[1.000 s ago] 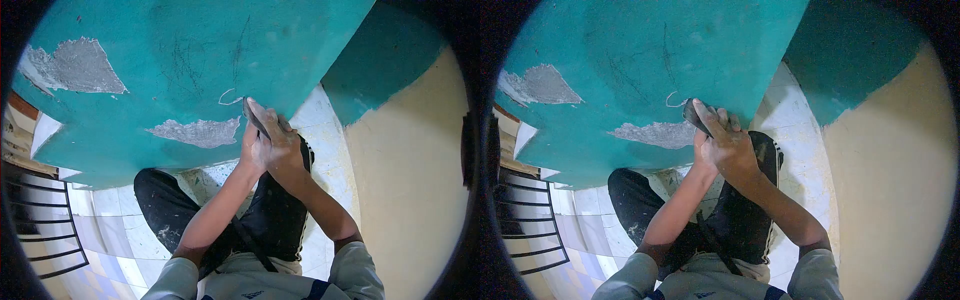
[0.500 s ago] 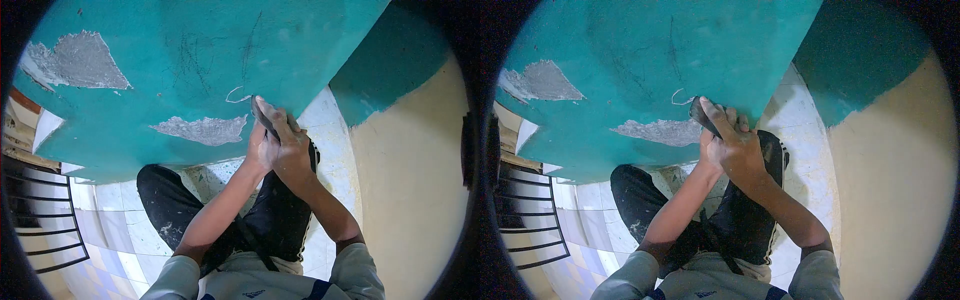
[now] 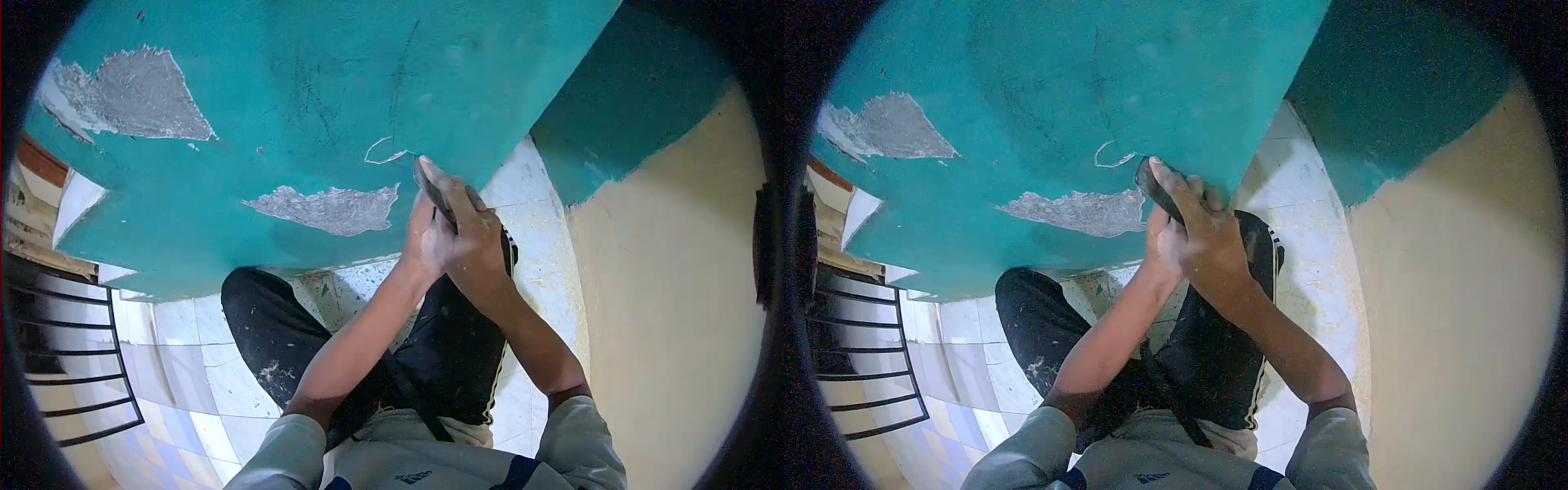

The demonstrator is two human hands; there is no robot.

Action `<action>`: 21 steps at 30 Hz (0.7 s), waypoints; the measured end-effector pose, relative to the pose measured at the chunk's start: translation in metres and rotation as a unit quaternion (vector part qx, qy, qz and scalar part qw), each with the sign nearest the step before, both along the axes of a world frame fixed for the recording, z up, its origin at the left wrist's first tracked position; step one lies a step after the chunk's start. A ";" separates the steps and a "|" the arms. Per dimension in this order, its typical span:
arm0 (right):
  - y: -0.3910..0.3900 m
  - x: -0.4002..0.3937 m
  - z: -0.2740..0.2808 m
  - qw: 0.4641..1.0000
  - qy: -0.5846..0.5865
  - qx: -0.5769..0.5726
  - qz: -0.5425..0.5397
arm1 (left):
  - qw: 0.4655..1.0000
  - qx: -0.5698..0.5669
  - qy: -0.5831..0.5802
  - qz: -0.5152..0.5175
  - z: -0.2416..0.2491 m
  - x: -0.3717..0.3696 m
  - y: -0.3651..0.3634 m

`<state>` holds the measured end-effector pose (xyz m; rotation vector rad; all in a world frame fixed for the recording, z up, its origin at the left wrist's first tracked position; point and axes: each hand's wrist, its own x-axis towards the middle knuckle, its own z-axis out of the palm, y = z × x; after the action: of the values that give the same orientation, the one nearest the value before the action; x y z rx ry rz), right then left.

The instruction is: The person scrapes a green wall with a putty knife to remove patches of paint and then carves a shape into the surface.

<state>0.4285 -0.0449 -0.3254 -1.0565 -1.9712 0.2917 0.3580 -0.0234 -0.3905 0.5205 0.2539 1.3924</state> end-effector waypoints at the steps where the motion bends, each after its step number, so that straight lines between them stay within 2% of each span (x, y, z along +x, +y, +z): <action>1: 0.002 0.000 -0.001 0.998 0.047 -0.008 0.029 | 1.000 0.002 0.018 0.016 0.004 -0.005 -0.003; 4: -0.004 0.007 0.012 0.985 0.062 -0.154 0.048 | 0.995 -0.058 -0.074 -0.024 0.014 -0.012 -0.008; 7: -0.007 0.013 -0.003 0.925 0.269 -0.220 0.152 | 0.983 0.079 -0.138 -0.095 -0.003 -0.020 -0.001; 9: -0.010 0.024 0.001 0.858 0.358 -0.307 0.203 | 0.993 0.045 -0.103 -0.042 -0.005 -0.019 -0.001; 10: -0.011 0.026 0.001 0.844 0.368 -0.332 0.204 | 0.996 0.026 -0.084 -0.019 -0.002 -0.018 -0.003; 11: -0.011 0.027 0.001 0.830 0.378 -0.357 0.204 | 0.999 0.013 -0.049 -0.004 0.001 -0.018 -0.006; 13: -0.006 0.025 -0.003 0.853 0.348 -0.351 0.168 | 0.999 -0.010 0.022 0.025 0.027 -0.018 -0.016; 15: -0.007 0.033 0.004 0.822 0.362 -0.406 0.168 | 0.979 -0.059 0.165 0.105 0.047 -0.020 -0.026; 16: -0.005 0.034 0.003 0.838 0.348 -0.382 0.176 | 0.958 -0.081 0.234 0.147 0.052 -0.022 -0.029; 19: 0.005 0.034 -0.006 0.907 0.266 -0.260 0.199 | 0.901 -0.005 0.363 0.238 0.051 -0.026 -0.042; 20: 0.007 0.036 -0.006 0.920 0.236 -0.238 0.204 | 0.837 0.069 0.438 0.322 0.050 -0.027 -0.040; 21: 0.006 0.042 0.005 0.914 0.213 -0.276 0.208 | 0.808 0.070 0.494 0.313 0.054 -0.029 -0.040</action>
<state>0.4701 -0.0385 -0.3208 -0.7915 -1.7211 1.2636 0.3290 -0.0630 -0.3364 1.3627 1.2708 1.6581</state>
